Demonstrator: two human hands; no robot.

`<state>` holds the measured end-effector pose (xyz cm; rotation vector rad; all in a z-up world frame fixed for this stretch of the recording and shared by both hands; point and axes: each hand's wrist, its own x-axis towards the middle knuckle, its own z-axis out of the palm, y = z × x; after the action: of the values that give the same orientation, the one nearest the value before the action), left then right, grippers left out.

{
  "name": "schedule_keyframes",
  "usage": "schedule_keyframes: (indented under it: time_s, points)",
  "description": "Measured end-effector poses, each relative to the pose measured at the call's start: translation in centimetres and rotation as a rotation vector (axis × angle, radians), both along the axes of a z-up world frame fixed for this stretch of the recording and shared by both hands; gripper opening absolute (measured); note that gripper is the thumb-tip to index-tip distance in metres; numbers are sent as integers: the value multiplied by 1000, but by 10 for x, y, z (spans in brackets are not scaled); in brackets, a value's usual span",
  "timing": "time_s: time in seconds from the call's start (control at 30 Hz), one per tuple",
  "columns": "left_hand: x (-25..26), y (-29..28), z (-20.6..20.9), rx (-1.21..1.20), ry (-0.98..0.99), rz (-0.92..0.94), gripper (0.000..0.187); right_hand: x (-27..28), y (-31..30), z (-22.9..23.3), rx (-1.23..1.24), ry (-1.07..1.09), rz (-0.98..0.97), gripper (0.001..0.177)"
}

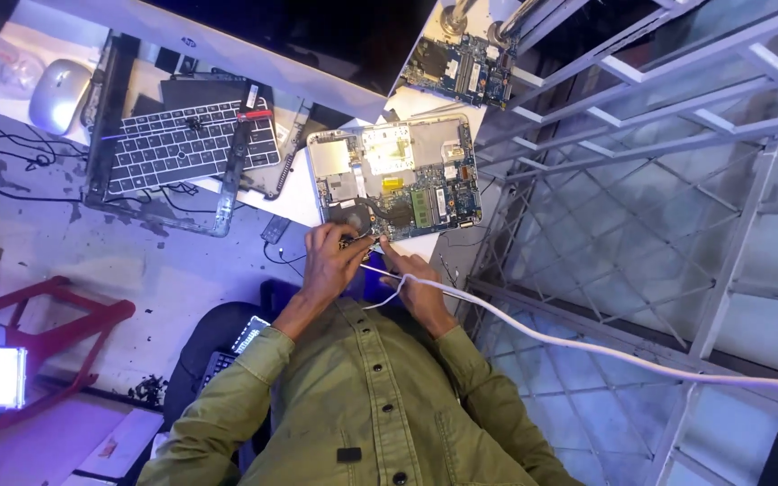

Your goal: Disassembling a laptop to access and inspect the motherboard and internal components.

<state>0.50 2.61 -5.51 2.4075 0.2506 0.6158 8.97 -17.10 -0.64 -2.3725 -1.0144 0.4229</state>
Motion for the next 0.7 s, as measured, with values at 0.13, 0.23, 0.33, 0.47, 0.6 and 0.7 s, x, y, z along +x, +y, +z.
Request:
schedule_keyframes:
  time_s: [0.13,0.23,0.33,0.47,0.6,0.7]
  points:
    - [0,-5,-2,29,-67,-38,20,0,2,5,-51,10,0,75]
    - [-1,-7,-6,42,-73,-44,22,0,3,8,-58,5,-6,74]
    - [0,-7,-8,59,-65,-35,21,0,1,2,-47,-11,-9,74]
    - [1,-9,1,54,-70,-6,17,1,2,8,-6,-9,13,76]
    - [0,-11,0,42,-81,12,19,1,-1,2,23,-12,12,77]
    - [0,-13,2,40,-77,30,20,0,-2,2,23,-7,2,76]
